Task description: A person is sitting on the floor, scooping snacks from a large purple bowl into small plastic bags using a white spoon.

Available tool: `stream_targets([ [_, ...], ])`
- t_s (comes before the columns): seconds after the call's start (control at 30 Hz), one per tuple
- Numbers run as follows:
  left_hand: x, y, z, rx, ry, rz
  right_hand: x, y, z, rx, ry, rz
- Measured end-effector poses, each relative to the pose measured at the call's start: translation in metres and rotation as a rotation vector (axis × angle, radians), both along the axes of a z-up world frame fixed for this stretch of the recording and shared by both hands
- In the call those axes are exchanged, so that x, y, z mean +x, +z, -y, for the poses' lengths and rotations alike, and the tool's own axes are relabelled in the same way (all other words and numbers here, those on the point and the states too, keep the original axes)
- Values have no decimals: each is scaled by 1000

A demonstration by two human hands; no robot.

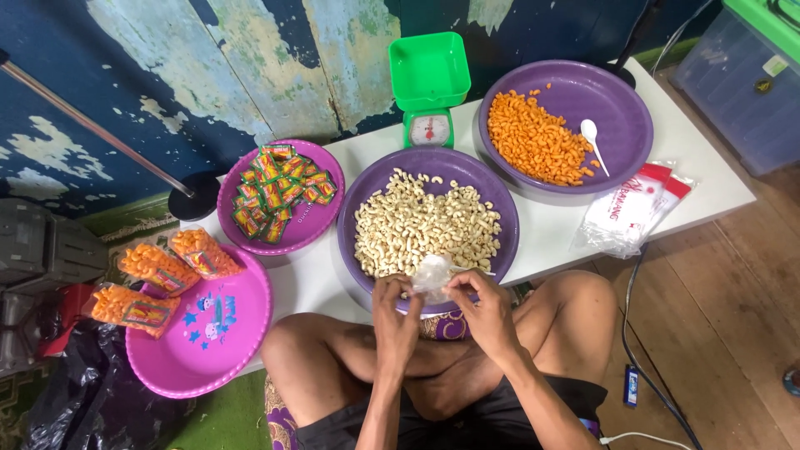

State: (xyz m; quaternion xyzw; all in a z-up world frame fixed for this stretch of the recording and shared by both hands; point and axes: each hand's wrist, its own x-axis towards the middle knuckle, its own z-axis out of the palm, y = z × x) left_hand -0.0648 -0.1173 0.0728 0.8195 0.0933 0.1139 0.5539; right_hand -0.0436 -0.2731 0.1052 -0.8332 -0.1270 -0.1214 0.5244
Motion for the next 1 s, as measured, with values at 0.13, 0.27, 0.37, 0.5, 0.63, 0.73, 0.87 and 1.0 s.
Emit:
stream_targets([
  [0.13, -10, 13, 7, 87, 93, -22, 2, -20, 1, -89, -82, 163],
  [0.27, -9, 19, 12, 167, 66, 119, 7, -62, 0, -191, -29, 239],
  [0.37, -15, 19, 10, 203, 50, 113, 12, -70, 4, -205, -55, 184],
  [0.5, -12, 8, 12, 304, 111, 123, 18, -46, 3, -211, -134, 162],
  [0.63, -8, -1, 12, 390, 89, 147, 13, -38, -4, -176, -29, 163],
  [0.73, 1, -7, 5, 473, 101, 143, 9, -28, -5, -144, 66, 161],
  [0.87, 10, -9, -6, 617, 124, 210, 14, -47, 1, -236, -9, 223],
  [1.0, 1, -19, 7, 504, 46, 87, 13, -46, -5, -213, -103, 134],
])
